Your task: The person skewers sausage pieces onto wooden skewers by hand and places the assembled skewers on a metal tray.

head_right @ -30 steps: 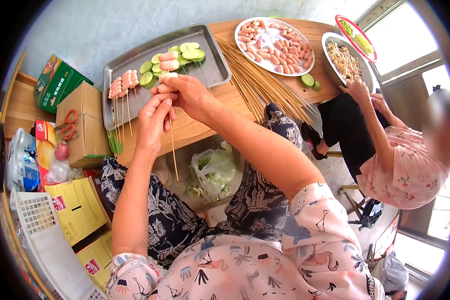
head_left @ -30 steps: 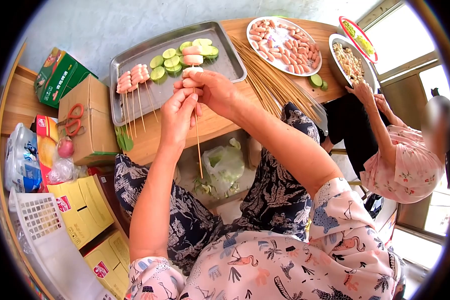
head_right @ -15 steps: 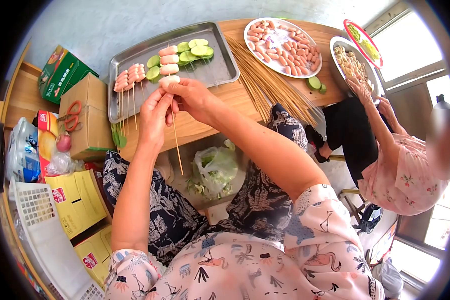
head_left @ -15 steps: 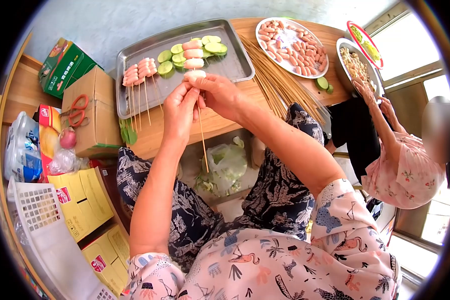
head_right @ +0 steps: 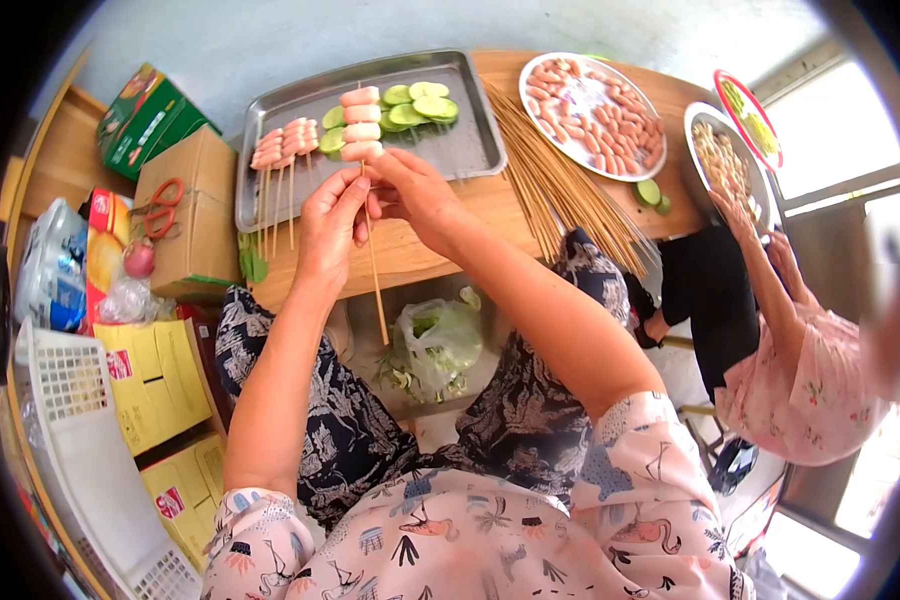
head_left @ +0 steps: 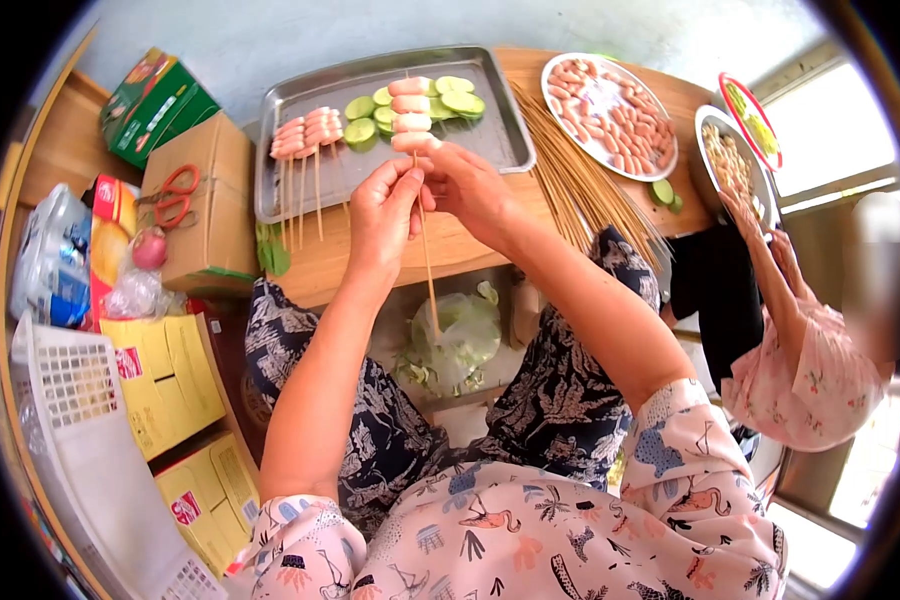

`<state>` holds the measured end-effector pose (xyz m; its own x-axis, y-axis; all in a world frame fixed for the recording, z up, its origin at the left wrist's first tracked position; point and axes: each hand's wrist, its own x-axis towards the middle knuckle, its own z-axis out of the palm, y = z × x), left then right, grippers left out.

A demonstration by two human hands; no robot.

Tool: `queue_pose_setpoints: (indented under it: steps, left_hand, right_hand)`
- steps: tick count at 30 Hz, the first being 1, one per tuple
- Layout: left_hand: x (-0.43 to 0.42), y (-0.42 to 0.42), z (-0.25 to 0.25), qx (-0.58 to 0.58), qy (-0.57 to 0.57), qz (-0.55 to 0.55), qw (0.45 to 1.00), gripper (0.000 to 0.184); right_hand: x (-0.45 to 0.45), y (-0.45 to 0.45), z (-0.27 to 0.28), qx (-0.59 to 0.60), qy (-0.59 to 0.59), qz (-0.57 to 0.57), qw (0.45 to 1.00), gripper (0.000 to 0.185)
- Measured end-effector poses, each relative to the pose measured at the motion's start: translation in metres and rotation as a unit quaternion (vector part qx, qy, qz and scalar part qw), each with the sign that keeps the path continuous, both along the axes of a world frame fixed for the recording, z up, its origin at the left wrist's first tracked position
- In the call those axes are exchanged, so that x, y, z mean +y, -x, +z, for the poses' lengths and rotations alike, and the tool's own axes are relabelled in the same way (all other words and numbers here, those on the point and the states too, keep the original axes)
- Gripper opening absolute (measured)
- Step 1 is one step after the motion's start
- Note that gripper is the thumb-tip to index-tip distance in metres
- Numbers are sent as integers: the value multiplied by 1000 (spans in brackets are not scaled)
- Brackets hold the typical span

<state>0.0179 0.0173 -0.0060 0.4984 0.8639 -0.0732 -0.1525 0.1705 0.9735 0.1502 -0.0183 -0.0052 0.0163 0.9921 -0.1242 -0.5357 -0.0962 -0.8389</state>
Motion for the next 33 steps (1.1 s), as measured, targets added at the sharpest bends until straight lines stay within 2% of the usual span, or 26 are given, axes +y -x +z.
queue_pose_setpoints:
  steps: [2, 4, 5, 7, 10, 14, 17, 21, 25, 28, 30, 32, 33]
  left_hand:
    - [7, 6, 0, -1, -5, 31, 1000, 17]
    - [17, 11, 1, -71, 18, 108, 991, 14]
    - [23, 16, -4, -89, 18, 114, 989, 14]
    - [26, 20, -7, -101, 25, 135, 985, 14]
    - [28, 21, -10, -115, 35, 157, 980, 13]
    - [27, 23, -11, -120, 84, 127, 981, 17]
    - [20, 20, -2, -58, 71, 165, 982, 38]
    - [19, 22, 4, -94, 60, 235, 966, 41]
    - [14, 23, 14, -119, 32, 179, 976, 34]
    - [13, 22, 11, -115, 1, 152, 982, 30]
    - [12, 22, 14, -132, 0, 161, 978, 27]
    - [13, 26, 18, -129, 20, 150, 980, 26]
    - [13, 28, 20, -135, 20, 157, 978, 25]
  right_hand:
    - [-6, 2, -1, -19, 34, 20, 999, 34]
    - [-14, 8, 3, -174, 52, 26, 983, 33]
    - [-17, 9, 6, -175, 48, 36, 983, 33]
    - [-23, 10, 12, -201, 63, 161, 964, 26]
    - [-28, 15, 11, -195, 58, 184, 962, 20]
    - [-25, 16, 2, -197, 68, 143, 968, 17]
    - [-20, 13, -1, -215, 67, 116, 967, 16]
    - [-12, 9, -11, -206, 98, 87, 970, 15]
    - [4, 14, -18, -224, 104, 84, 965, 16]
    - [26, 27, -28, -179, 101, 77, 976, 14]
    - [43, 41, -38, -120, 140, 19, 983, 16]
    - [62, 49, -60, -111, 129, 27, 985, 14]
    - [70, 54, -67, 4, 79, 45, 996, 13]
